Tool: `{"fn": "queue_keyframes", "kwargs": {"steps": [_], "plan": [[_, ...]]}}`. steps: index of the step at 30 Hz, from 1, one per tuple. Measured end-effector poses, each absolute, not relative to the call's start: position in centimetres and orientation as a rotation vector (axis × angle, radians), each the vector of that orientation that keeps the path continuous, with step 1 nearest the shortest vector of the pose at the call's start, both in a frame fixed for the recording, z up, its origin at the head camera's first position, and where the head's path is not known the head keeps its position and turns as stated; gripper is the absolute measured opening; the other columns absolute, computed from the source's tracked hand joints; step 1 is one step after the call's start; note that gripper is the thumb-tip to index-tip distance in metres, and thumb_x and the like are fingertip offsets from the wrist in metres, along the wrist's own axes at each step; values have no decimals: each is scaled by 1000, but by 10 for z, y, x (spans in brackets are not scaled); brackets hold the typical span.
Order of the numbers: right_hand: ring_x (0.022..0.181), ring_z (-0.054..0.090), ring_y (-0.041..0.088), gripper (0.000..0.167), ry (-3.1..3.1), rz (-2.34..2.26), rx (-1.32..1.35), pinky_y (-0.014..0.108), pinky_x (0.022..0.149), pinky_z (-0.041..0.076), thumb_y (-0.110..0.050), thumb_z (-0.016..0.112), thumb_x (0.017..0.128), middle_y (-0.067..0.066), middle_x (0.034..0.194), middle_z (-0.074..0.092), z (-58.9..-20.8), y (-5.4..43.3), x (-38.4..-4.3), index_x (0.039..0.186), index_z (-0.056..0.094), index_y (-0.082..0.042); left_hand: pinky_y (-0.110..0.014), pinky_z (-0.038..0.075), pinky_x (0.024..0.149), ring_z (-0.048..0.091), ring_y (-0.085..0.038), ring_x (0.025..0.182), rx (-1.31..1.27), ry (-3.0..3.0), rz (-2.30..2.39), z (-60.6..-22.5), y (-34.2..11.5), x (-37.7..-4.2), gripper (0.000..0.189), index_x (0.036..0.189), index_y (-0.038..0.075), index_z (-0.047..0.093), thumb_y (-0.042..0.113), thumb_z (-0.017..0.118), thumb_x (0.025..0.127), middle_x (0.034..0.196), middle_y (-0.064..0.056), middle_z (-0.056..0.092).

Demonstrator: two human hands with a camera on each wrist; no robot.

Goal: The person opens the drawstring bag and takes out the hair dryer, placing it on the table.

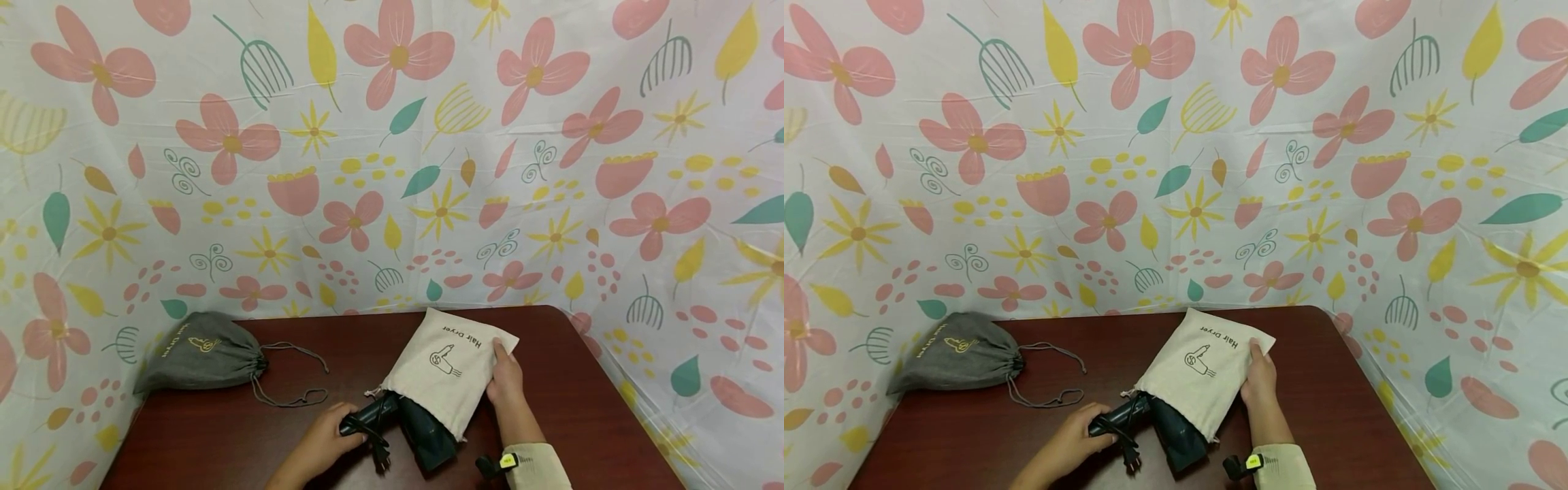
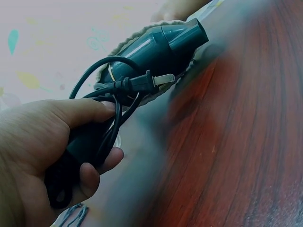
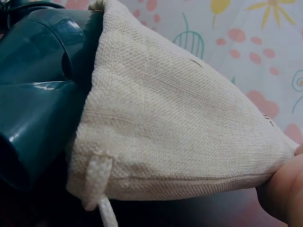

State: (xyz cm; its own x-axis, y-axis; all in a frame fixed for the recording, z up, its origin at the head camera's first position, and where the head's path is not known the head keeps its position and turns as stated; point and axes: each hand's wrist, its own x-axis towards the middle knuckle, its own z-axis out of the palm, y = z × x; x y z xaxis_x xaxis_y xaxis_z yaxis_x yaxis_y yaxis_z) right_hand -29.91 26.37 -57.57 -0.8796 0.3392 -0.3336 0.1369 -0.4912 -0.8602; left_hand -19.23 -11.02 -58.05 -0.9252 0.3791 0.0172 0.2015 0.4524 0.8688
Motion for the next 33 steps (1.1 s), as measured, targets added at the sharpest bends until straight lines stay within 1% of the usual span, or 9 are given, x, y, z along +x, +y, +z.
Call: {"fn": "queue_keyframes", "kwargs": {"steps": [5,9,12,16,21,25,27,31,33], "plan": [[92,60,-2,34,-1493,2512,-728,15,83,50,-40,55,103,-20,95,64,-574,261,-298,131,51,-22,-22,47,74,56,-4,87,479,2479,1443,-580,-111,-192,29,109,19,70,34,80,86,106,2,64],[95,58,-3,36,-1485,2507,-731,13,86,49,-41,53,103,-21,99,62,-572,262,-297,133,50,-21,-24,48,72,57,-7,87,449,2443,1407,-579,-112,-192,34,114,17,69,34,79,87,109,-1,64],[97,57,-3,36,-1484,2507,-723,12,87,48,-40,52,104,-21,100,62,-571,264,-297,135,49,-21,-26,48,71,57,-9,87,433,2425,1409,-579,-113,-192,34,114,16,69,33,79,87,110,-2,64],[96,58,-2,37,-1450,2514,-735,13,85,49,-39,52,104,-20,99,64,-571,267,-297,135,49,-19,-25,48,71,57,-9,87,415,2422,1424,-580,-116,-191,32,113,18,69,33,79,87,110,-2,63],[97,59,-3,46,-1446,2522,-751,13,85,48,-40,53,103,-21,98,65,-569,271,-296,142,46,-17,-23,47,73,57,-6,88,418,2448,1430,-581,-120,-190,32,113,20,70,34,79,86,110,1,64],[97,60,-3,42,-1475,2509,-769,13,85,49,-41,55,102,-21,96,65,-572,275,-295,137,49,-18,-22,47,74,58,-5,89,407,2452,1435,-582,-124,-190,33,114,20,71,34,80,85,110,1,65],[95,61,-4,36,-1483,2504,-776,13,85,50,-40,55,103,-21,94,66,-574,278,-296,131,50,-19,-22,47,74,58,-6,89,399,2440,1444,-582,-126,-189,34,114,18,71,33,80,85,110,0,65],[95,62,-3,31,-1455,2532,-768,13,86,51,-32,54,104,-19,95,66,-574,282,-295,130,49,-17,-23,47,72,58,-8,89,378,2416,1447,-580,-130,-188,36,116,17,70,33,80,85,113,-3,65],[97,61,-3,30,-1445,2541,-765,13,88,50,-29,53,104,-18,98,64,-573,284,-296,131,47,-16,-23,49,70,59,-8,86,366,2389,1464,-580,-132,-187,36,117,16,70,32,80,85,113,-4,64]]}}
